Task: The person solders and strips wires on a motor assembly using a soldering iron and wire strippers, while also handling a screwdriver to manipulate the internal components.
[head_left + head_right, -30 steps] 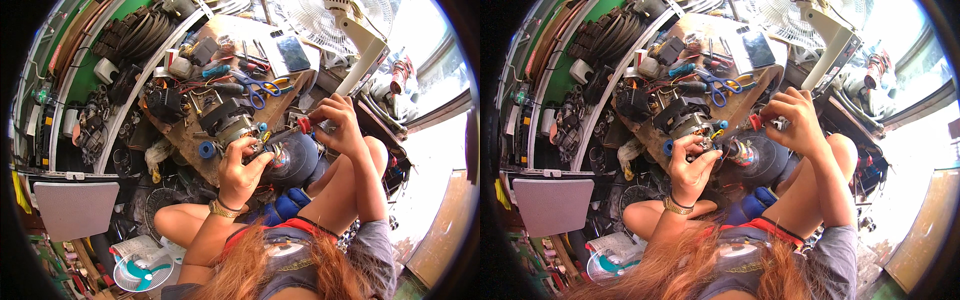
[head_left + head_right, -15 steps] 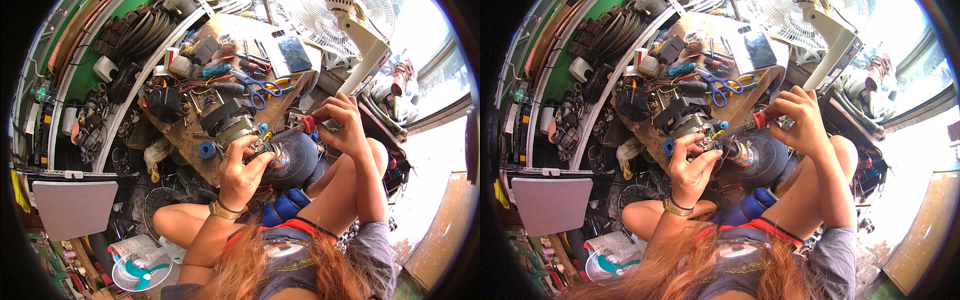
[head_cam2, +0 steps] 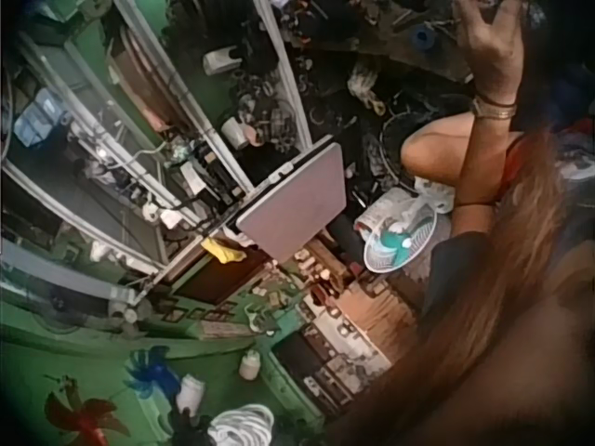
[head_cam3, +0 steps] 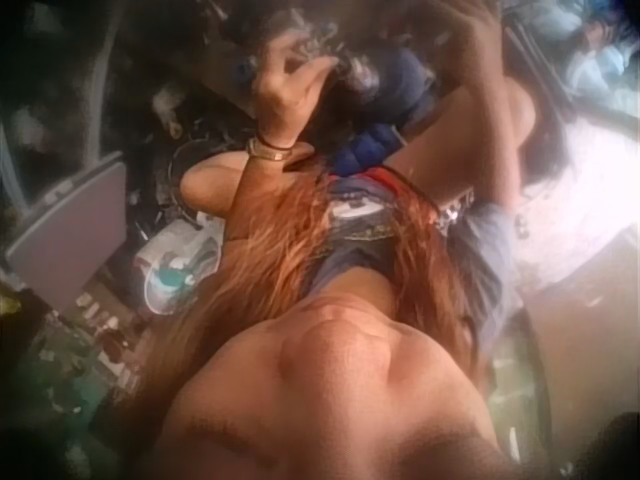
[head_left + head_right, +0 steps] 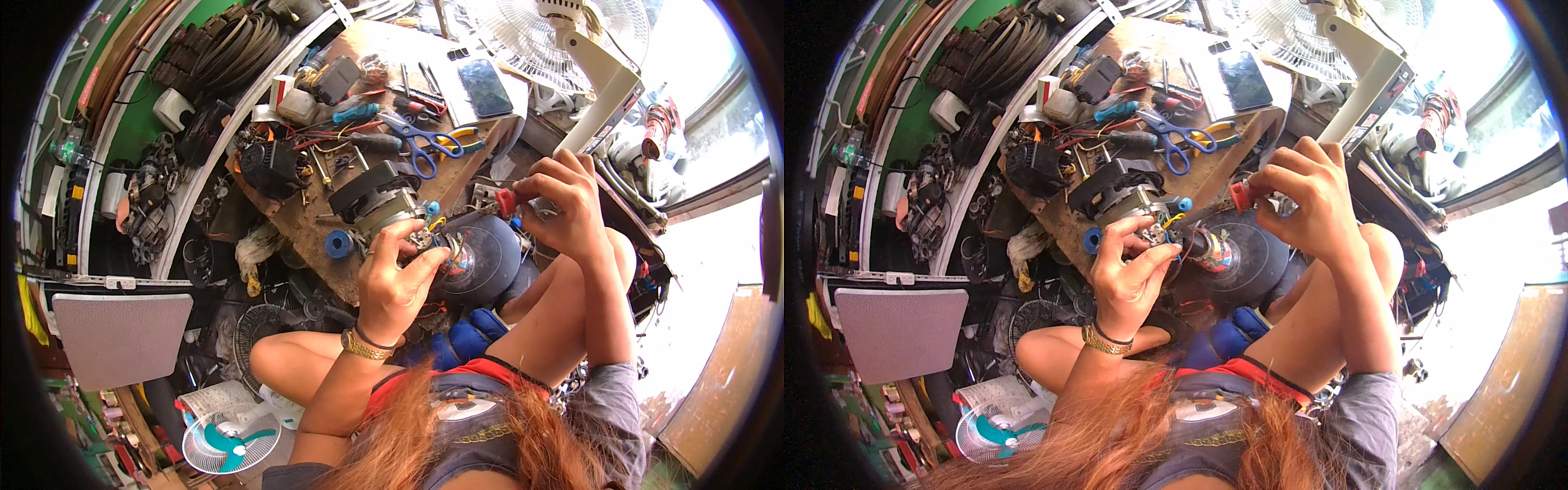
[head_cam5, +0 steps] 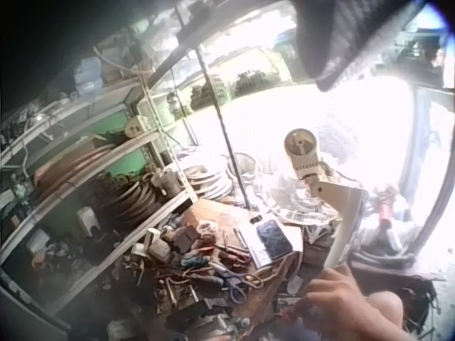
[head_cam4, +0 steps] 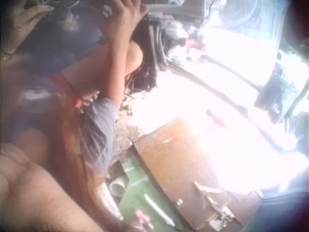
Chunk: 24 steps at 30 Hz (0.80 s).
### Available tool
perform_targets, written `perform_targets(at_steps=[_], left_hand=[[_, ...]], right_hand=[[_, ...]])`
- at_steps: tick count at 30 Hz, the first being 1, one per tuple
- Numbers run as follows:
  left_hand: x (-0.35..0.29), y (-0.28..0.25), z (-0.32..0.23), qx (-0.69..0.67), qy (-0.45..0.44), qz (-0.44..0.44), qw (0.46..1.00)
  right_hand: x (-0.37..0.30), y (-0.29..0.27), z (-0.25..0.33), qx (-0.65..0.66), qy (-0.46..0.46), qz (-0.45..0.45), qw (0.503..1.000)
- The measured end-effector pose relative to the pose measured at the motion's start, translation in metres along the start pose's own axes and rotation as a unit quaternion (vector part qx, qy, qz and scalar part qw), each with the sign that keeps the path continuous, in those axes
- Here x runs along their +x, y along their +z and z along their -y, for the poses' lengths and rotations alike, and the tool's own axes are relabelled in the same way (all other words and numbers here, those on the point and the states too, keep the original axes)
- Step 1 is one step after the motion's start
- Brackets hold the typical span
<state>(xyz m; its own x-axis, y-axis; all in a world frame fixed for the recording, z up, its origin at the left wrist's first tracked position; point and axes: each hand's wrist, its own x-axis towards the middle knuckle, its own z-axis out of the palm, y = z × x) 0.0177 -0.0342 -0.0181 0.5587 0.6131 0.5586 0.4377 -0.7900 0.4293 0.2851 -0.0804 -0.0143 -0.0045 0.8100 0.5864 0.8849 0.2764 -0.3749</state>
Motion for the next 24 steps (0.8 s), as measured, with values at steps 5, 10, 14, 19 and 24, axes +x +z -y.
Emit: perform_targets(at_steps=[5, 10, 14, 19, 24], left_hand=[[-0.002, 0.0, -0.001, 0.003, -0.015, -0.002, 1.0], [-0.005, 0.001, 0.001, 0.014, -0.017, -0.007, 1.0], [-0.005, 0.002, 0.0, 0.008, -0.01, -0.022, 1.0], [-0.002, 0.0, -0.001, 0.03, -0.007, -0.017, 0.999], [-0.002, 0.001, -0.001, 0.045, 0.004, -0.022, 0.999]], right_hand=[[0.007, -0.008, 0.008, -0.031, -0.016, -0.003, 0.999], [0.016, -0.02, 0.012, -0.051, -0.042, 0.014, 0.998], [0.024, -0.027, 0.015, -0.058, -0.068, 0.018, 0.996], [0.034, -0.034, 0.021, -0.078, -0.1, 0.026, 0.992], [0.044, -0.04, 0.027, -0.102, -0.14, 0.035, 0.984]])
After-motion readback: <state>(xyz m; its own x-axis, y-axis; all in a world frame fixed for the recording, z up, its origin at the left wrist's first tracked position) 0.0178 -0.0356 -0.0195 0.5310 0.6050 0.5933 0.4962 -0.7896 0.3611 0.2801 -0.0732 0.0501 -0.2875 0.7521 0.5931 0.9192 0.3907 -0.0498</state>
